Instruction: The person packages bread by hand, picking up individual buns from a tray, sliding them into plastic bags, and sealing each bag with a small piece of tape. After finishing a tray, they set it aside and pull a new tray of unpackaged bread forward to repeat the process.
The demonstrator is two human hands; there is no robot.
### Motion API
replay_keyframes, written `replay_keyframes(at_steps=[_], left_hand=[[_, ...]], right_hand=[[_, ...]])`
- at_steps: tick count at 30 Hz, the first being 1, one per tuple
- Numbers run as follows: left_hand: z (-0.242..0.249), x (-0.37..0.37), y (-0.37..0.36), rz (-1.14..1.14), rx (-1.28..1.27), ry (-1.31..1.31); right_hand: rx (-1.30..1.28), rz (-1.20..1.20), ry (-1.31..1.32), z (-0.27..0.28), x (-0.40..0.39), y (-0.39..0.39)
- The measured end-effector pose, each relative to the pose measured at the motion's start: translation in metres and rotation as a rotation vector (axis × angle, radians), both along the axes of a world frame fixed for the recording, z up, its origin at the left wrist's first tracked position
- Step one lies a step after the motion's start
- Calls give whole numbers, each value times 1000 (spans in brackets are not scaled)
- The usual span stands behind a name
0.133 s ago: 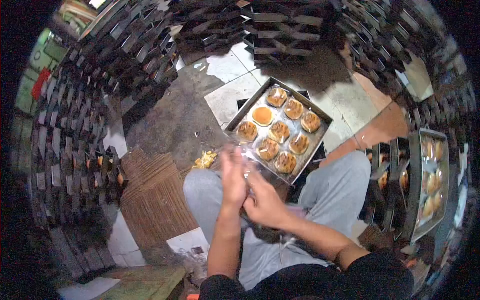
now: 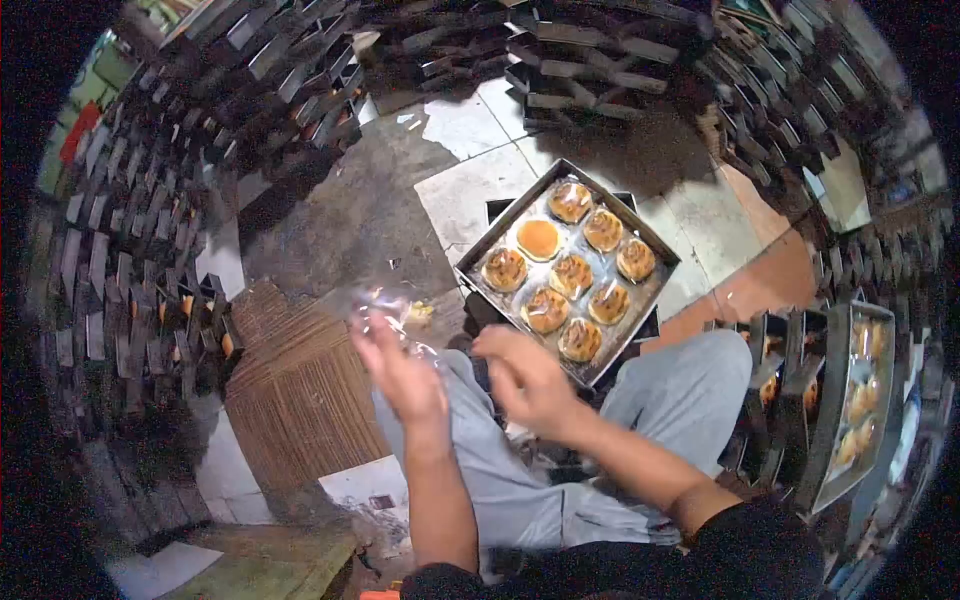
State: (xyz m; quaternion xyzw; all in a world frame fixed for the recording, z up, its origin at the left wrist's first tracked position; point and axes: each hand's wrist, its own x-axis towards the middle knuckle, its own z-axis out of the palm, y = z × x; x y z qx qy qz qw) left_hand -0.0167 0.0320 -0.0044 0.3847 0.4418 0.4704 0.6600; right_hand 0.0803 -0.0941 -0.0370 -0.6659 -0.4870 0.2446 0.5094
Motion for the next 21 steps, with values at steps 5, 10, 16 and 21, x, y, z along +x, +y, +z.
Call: replay_keyframes(at_steps=[5,10,16,21], left_hand=[[0,-1,37,70,-154,-241],[-1,-1,43,-99,-104,-176],[2,2,41,-182,-106,-326],[6,3,28,-217,-122,-409]], right_hand=[[-211,-345,-754,-210,147,103],[-460,-192,-894,-296,233,167],[-719,-212,-688,-185,219,144],[-417,-431,401,-181,196,47]])
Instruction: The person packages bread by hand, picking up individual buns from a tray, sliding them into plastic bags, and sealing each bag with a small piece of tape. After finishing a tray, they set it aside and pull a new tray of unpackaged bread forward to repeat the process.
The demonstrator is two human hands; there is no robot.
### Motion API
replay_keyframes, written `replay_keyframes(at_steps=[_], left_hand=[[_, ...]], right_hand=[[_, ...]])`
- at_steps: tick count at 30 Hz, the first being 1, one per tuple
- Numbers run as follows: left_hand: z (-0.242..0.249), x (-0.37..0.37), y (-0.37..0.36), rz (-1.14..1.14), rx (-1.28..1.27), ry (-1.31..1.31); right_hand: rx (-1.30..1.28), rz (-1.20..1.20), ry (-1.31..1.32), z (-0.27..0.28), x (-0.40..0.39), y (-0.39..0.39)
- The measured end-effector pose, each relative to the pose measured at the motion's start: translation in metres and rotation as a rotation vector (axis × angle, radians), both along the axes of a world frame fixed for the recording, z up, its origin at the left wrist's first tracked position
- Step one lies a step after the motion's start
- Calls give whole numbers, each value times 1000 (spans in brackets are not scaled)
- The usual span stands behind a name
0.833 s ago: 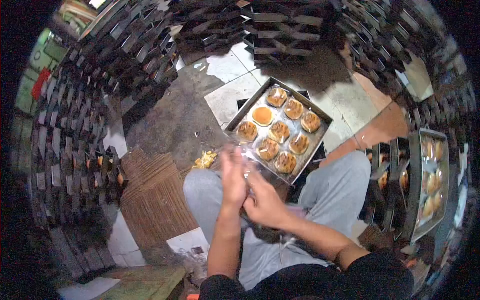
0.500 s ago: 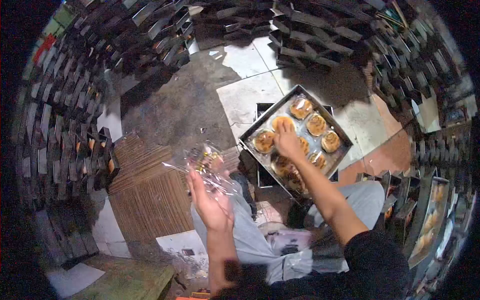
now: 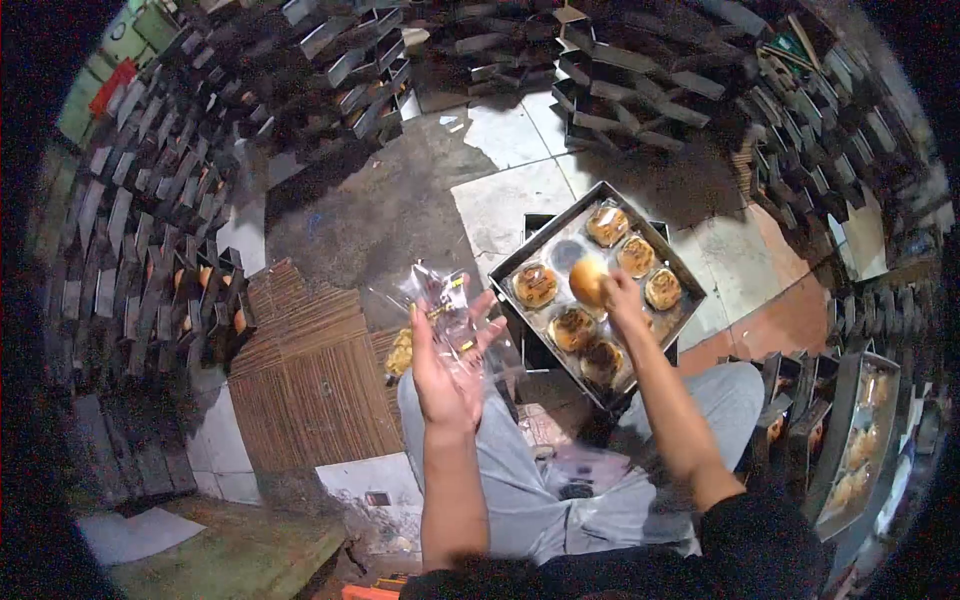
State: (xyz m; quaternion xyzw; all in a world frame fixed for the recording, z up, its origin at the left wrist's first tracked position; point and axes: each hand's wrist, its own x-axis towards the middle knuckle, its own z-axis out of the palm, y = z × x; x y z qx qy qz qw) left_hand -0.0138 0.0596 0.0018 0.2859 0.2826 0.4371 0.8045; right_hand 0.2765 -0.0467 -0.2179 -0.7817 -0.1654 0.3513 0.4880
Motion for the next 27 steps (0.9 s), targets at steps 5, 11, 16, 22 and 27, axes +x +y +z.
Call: replay_keyframes(at_steps=[5,11,16,22,27], left_hand=[[-4,-3,-16,89,56,2],[-7,-24,-36,91,40,-166],[3,-37,-60,-81,9,-448],[12,-29,-100,84,-125,-312],[6,-48,-83,2,-162,-578]], right_hand=[[931,-24,1310,165,-149,-91],[741,565,642,250,-186,-107],[737,797,-777,271,-208,-115],[657,681,-620,278,-206,-130],[504,636,30,302,-215,-152]])
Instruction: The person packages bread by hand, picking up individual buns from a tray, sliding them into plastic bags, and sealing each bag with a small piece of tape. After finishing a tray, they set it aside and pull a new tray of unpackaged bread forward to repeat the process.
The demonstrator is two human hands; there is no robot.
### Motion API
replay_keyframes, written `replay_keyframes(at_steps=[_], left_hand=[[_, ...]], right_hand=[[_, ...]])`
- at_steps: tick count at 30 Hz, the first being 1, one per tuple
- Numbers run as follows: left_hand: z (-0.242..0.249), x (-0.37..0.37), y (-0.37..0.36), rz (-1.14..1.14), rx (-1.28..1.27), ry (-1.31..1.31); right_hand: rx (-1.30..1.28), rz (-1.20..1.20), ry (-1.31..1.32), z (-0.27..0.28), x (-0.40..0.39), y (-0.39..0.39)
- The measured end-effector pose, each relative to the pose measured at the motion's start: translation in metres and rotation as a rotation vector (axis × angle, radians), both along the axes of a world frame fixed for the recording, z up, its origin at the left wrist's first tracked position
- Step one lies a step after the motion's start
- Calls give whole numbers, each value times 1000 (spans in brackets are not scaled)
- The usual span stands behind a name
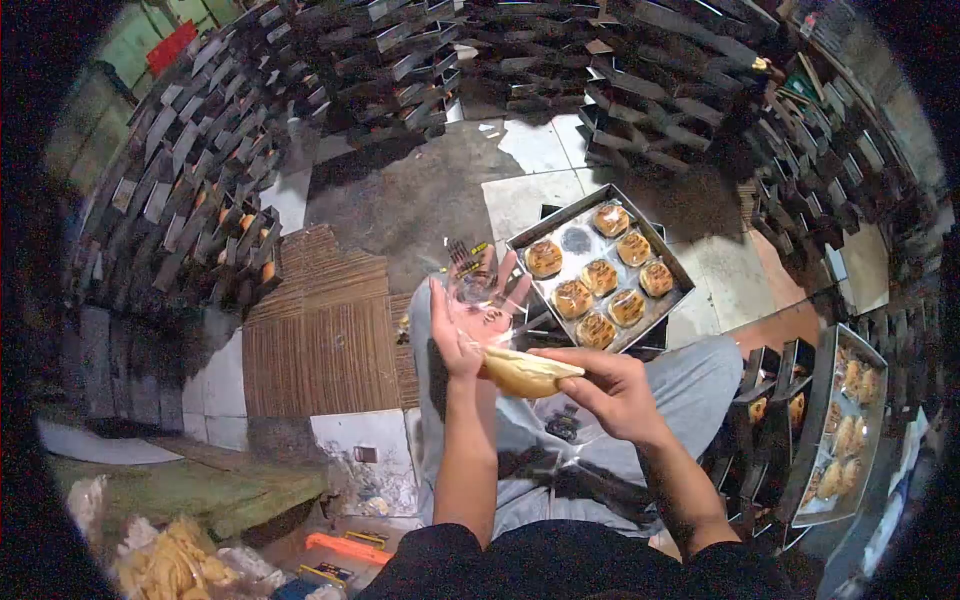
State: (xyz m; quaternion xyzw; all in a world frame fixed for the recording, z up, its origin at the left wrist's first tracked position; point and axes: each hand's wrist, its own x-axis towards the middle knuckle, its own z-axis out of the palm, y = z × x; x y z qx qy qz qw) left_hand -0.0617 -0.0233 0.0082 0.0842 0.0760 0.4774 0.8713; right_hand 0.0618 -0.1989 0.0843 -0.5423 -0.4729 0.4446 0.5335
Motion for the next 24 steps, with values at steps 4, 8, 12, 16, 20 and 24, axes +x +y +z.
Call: replay_keyframes(at_steps=[4,8,12,16,20,24], left_hand=[[19,-5,6,1,9,-40],[25,-1,-3,-50,5,-43],[52,-6,-27,-79,102,36],[31,8,-37,71,123,427],[15,5,-30,69,95,239],[8,47,-63,209,180,572]], right_hand=[[153,-39,-31,19,9,0],[266,30,-454,26,-5,20],[414,58,-815,5,-21,36],[349,-78,-864,-6,-20,45],[241,49,-877,-18,-31,38],[220,-235,-821,-19,-20,48]])
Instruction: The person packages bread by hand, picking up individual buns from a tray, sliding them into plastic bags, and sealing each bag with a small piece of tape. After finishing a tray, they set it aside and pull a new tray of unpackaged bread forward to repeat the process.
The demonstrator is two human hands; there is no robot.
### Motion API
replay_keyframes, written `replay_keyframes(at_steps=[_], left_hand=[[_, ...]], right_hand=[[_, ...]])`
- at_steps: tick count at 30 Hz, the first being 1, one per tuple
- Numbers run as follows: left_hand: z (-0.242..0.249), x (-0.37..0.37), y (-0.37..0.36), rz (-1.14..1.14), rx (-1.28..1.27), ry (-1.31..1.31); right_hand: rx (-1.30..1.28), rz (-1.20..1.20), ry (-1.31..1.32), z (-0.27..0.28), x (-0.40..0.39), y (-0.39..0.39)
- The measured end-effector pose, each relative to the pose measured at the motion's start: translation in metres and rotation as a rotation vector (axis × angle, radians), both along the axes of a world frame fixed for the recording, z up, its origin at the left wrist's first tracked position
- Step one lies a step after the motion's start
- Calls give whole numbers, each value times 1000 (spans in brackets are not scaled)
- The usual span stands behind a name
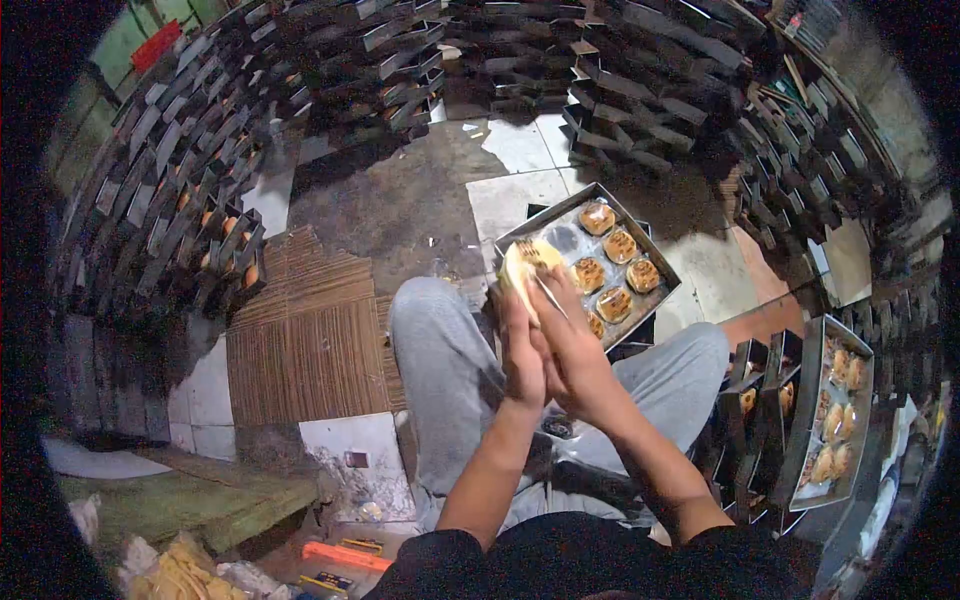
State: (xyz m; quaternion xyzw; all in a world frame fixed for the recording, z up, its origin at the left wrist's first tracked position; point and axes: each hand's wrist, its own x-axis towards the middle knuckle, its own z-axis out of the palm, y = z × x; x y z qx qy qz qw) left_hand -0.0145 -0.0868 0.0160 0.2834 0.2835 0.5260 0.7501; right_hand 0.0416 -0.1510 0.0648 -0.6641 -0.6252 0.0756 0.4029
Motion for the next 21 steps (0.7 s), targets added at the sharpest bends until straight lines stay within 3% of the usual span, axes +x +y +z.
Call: replay_keyframes(at_steps=[1,3,4,5,7,9,11,12,13,14,15,17,18,21], left_hand=[[-17,-2,1,-3,2,7],[-14,-17,22,-306,-91,-296],[-12,-23,28,-399,-66,-350],[-6,-18,24,-404,-61,-348],[3,-5,7,-391,-160,-433],[-9,5,7,-294,-223,-346],[-9,-2,25,-300,-155,-378],[-3,-12,42,-411,-189,-485],[4,-23,50,-523,-213,-547],[14,-30,51,-484,-210,-478],[22,-35,49,-441,-212,-408],[35,-48,27,-406,-147,-206],[54,-53,5,-358,-140,-96],[-3,-119,3,-557,-73,305]], right_hand=[[2,-3,7,-1,2,-4],[-13,135,108,-2,5,-13],[68,88,130,0,2,-18],[74,85,131,1,1,-24],[-221,8,488,0,2,-36],[-180,50,481,5,16,-44],[-366,824,551,21,36,-60],[-362,827,560,17,46,-69],[-446,868,753,12,56,-77],[-532,909,939,10,62,-79],[-346,391,785,16,54,-69],[64,-125,414,33,36,-40],[95,-4,393,25,37,-36],[130,172,438,-19,30,-17]])
